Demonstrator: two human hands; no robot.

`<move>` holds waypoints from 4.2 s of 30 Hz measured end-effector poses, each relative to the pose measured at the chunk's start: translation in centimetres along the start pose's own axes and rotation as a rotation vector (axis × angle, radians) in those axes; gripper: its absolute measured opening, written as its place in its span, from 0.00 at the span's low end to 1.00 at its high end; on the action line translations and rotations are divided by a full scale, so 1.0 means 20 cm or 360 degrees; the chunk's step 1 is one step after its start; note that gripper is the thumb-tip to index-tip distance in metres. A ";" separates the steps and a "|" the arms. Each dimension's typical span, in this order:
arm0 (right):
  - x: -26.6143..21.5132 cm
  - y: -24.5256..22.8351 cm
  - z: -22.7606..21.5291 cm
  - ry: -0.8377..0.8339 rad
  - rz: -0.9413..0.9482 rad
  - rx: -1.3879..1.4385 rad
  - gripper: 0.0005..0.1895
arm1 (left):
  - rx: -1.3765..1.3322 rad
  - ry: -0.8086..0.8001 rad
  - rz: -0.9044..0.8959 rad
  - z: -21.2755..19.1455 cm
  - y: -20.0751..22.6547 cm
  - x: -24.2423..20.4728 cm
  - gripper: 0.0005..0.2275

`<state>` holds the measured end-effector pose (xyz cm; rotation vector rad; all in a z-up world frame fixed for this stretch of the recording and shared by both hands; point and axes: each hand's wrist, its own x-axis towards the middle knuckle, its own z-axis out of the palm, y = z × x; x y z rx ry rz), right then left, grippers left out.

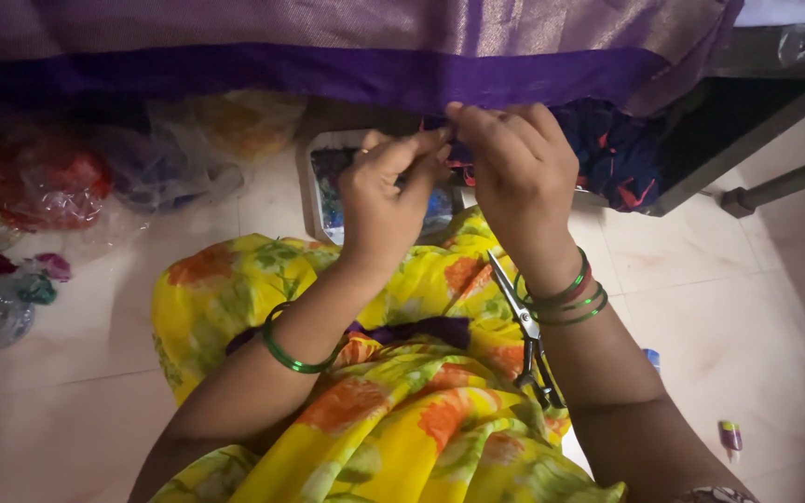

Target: Making and cutting tassels on the edge of a saree using thread and scissors.

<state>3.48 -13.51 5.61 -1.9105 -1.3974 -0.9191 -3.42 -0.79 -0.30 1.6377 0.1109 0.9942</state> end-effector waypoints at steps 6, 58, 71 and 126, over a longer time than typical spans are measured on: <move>-0.01 -0.04 -0.01 -0.0037 0.0153 0.0214 0.18 | 0.0374 0.0047 0.0518 -0.03 0.02 0.02 0.08; -0.20 0.05 0.05 0.0159 0.1672 0.2190 0.14 | -0.1446 -0.0469 -0.1011 0.07 -0.28 0.05 0.07; -0.25 0.09 0.09 0.0366 0.1371 0.2005 0.03 | -0.1340 -0.0351 -0.0952 0.08 -0.25 0.03 0.06; -0.14 0.08 0.12 -0.0068 0.1429 0.1504 0.06 | -0.1475 -0.0555 -0.1539 0.03 -0.22 0.05 0.04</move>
